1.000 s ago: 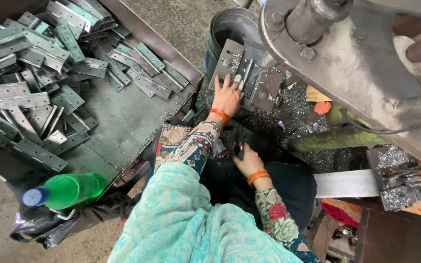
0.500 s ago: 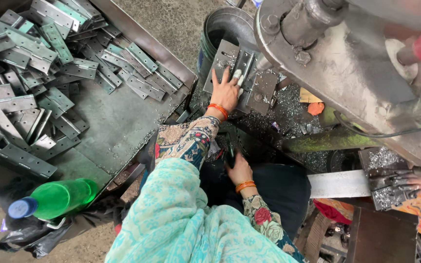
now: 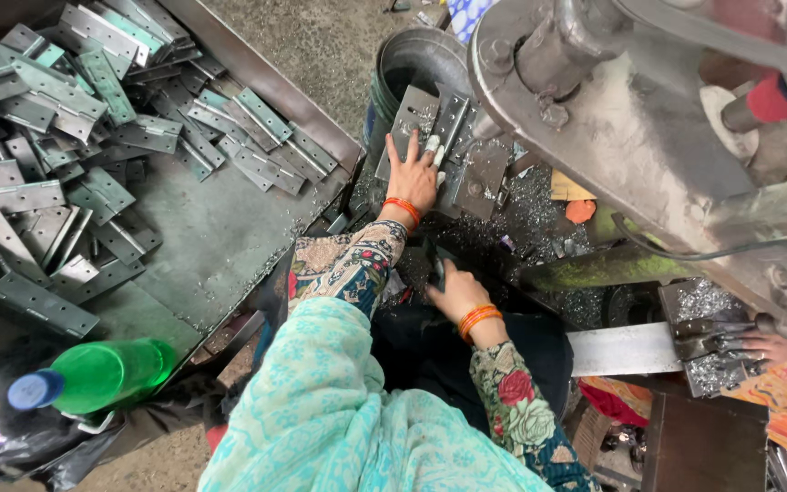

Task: The person repeatedly picks up metal brackets from a bin, places them under a drill press, and operates the machine to drill holes. After each cycle, the person removes the bracket and places it back into the bin.

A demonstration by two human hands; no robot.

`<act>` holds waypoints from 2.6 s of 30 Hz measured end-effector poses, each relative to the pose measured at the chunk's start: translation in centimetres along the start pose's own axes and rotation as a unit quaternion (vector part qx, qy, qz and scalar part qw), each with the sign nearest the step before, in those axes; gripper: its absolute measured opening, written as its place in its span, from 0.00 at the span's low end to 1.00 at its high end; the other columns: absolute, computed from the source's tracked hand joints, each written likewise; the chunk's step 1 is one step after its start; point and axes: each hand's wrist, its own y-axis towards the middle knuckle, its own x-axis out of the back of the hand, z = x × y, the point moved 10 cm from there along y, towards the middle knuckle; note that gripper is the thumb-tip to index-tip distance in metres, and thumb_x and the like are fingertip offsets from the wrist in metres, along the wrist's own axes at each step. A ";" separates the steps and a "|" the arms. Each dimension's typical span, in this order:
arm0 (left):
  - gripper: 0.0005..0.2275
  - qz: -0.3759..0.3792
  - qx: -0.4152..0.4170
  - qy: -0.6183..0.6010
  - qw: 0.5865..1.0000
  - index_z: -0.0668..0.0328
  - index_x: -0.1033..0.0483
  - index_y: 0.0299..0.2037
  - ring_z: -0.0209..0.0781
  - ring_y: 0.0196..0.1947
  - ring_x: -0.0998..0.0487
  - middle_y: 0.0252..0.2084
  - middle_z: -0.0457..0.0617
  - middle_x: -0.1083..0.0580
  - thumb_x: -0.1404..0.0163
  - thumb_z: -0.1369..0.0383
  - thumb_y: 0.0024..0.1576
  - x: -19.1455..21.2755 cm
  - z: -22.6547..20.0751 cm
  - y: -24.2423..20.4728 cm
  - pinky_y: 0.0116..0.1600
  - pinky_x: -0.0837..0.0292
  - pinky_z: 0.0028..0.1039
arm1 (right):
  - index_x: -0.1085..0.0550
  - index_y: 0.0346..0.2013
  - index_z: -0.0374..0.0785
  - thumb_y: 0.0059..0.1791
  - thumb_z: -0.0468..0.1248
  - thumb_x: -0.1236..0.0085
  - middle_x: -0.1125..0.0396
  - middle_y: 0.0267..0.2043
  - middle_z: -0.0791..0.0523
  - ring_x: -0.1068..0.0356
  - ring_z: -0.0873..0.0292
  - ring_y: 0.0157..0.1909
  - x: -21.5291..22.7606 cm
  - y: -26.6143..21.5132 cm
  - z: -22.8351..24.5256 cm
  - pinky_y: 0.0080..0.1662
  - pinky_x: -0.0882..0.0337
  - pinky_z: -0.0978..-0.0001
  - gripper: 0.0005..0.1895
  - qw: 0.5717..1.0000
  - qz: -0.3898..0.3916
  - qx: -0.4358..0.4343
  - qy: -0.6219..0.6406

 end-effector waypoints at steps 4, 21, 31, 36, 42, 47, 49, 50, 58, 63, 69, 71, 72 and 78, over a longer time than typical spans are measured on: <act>0.16 0.025 0.006 0.014 1.000 0.53 0.18 0.51 0.58 0.77 0.53 0.66 0.44 0.30 0.58 0.60 0.64 -1.0 0.0 0.6 0.70 0.73 0.76 | 0.41 0.69 0.39 0.44 0.49 0.37 0.28 0.50 0.40 0.27 0.35 0.49 -3.8 -0.8 -0.3 0.50 0.26 0.44 0.42 0.999 -0.034 -0.006 0.021; 0.18 -0.007 0.152 -0.176 0.973 0.47 0.20 0.53 0.56 0.64 0.37 0.61 0.43 0.29 0.46 0.54 0.55 3.9 11.3 -3.4 0.64 0.42 0.60 | 0.35 0.66 0.37 0.45 0.52 0.37 0.27 0.47 0.37 0.26 0.35 0.50 -2.7 -1.4 -0.5 0.52 0.26 0.49 0.39 0.993 -0.065 0.057 0.080; 0.22 0.128 0.210 0.019 0.969 0.55 0.26 0.59 0.53 0.70 0.40 0.68 0.49 0.35 0.45 0.57 0.56 -8.2 26.1 -12.6 0.63 0.43 0.65 | 0.32 0.63 0.40 0.44 0.55 0.40 0.26 0.44 0.38 0.27 0.34 0.50 3.0 -1.2 3.1 0.52 0.27 0.49 0.37 0.999 0.004 0.048 0.026; 0.25 0.084 0.179 0.061 0.978 0.57 0.28 0.61 0.51 0.71 0.45 0.68 0.47 0.37 0.47 0.59 0.53 -10.0 26.6 -12.9 0.67 0.56 0.72 | 0.32 0.65 0.42 0.44 0.55 0.42 0.26 0.45 0.38 0.26 0.34 0.50 2.6 -1.0 2.7 0.52 0.27 0.50 0.38 0.999 0.014 0.030 0.029; 0.19 0.143 0.187 0.041 0.971 0.58 0.23 0.56 0.52 0.73 0.46 0.68 0.49 0.36 0.49 0.61 0.57 -9.5 27.0 -16.0 0.68 0.55 0.72 | 0.33 0.66 0.40 0.45 0.55 0.41 0.27 0.46 0.37 0.26 0.35 0.51 2.7 -1.1 2.4 0.53 0.27 0.50 0.39 0.999 0.008 0.029 0.035; 0.18 0.138 0.171 0.027 0.975 0.58 0.22 0.54 0.51 0.74 0.45 0.69 0.47 0.36 0.49 0.59 0.58 -6.8 27.3 -21.9 0.68 0.49 0.66 | 0.32 0.66 0.40 0.45 0.55 0.42 0.27 0.47 0.37 0.27 0.35 0.51 2.4 -1.3 2.2 0.54 0.28 0.50 0.38 0.999 -0.002 0.035 0.039; 0.19 0.112 0.152 0.005 0.982 0.59 0.22 0.54 0.51 0.71 0.43 0.67 0.47 0.35 0.49 0.57 0.58 -5.3 27.2 -24.2 0.65 0.47 0.67 | 0.32 0.65 0.39 0.45 0.55 0.42 0.27 0.47 0.37 0.27 0.35 0.52 2.3 -1.3 2.2 0.54 0.28 0.49 0.38 0.998 -0.006 0.040 0.040; 0.18 0.119 0.144 -0.015 0.982 0.57 0.22 0.55 0.49 0.69 0.41 0.66 0.45 0.34 0.50 0.58 0.58 -5.0 27.1 -25.5 0.65 0.45 0.65 | 0.32 0.66 0.39 0.45 0.55 0.42 0.27 0.47 0.37 0.27 0.34 0.52 2.3 -1.4 2.2 0.54 0.28 0.49 0.38 0.998 -0.009 0.044 0.039; 0.15 0.079 0.272 -0.089 0.955 0.53 0.21 0.49 0.47 0.61 0.25 0.57 0.45 0.24 0.46 0.51 0.66 -3.4 31.8 -33.8 0.66 0.27 0.40 | 0.35 0.68 0.41 0.45 0.55 0.42 0.27 0.50 0.38 0.27 0.35 0.53 2.1 -1.4 2.2 0.54 0.28 0.49 0.40 1.000 0.012 0.024 0.013; 0.29 -0.078 0.356 -0.075 0.928 0.55 0.29 0.62 0.58 0.52 0.28 0.55 0.56 0.28 0.37 0.61 0.48 -2.2 32.7 -33.0 0.52 0.31 0.48 | 0.35 0.68 0.40 0.45 0.55 0.42 0.27 0.50 0.39 0.26 0.36 0.52 1.9 -1.4 2.2 0.54 0.27 0.50 0.40 0.999 0.014 0.023 0.018; 0.35 -0.102 0.451 -0.162 0.872 0.50 0.32 0.68 0.60 0.51 0.29 0.50 0.57 0.30 0.37 0.71 0.45 -3.8 34.3 -32.2 0.55 0.29 0.44 | 0.35 0.68 0.42 0.45 0.56 0.41 0.27 0.49 0.39 0.27 0.35 0.52 2.0 -1.1 2.1 0.53 0.27 0.49 0.41 0.999 0.001 0.029 0.012; 0.33 -0.136 0.442 -0.162 0.872 0.50 0.30 0.68 0.59 0.50 0.29 0.49 0.56 0.29 0.40 0.74 0.47 -3.2 34.0 -32.0 0.56 0.29 0.43 | 0.33 0.67 0.45 0.44 0.56 0.41 0.26 0.49 0.41 0.27 0.35 0.52 1.6 -1.2 1.9 0.53 0.27 0.47 0.38 1.000 0.014 0.007 0.013; 0.31 -0.147 0.441 -0.158 0.871 0.49 0.28 0.66 0.58 0.50 0.28 0.48 0.55 0.28 0.42 0.75 0.47 -2.8 33.7 -31.8 0.57 0.29 0.44 | 0.32 0.66 0.47 0.44 0.56 0.41 0.26 0.49 0.42 0.27 0.36 0.53 1.6 -1.4 1.7 0.53 0.27 0.46 0.37 1.000 0.019 -0.006 0.013; 0.19 -0.190 0.365 -0.114 0.904 0.61 0.25 0.50 0.62 0.46 0.31 0.42 0.57 0.29 0.41 0.76 0.46 3.9 29.5 -25.6 0.49 0.31 0.48 | 0.34 0.66 0.46 0.45 0.56 0.40 0.26 0.49 0.41 0.27 0.36 0.51 2.2 -1.8 2.4 0.53 0.27 0.47 0.38 1.000 -0.002 0.022 0.021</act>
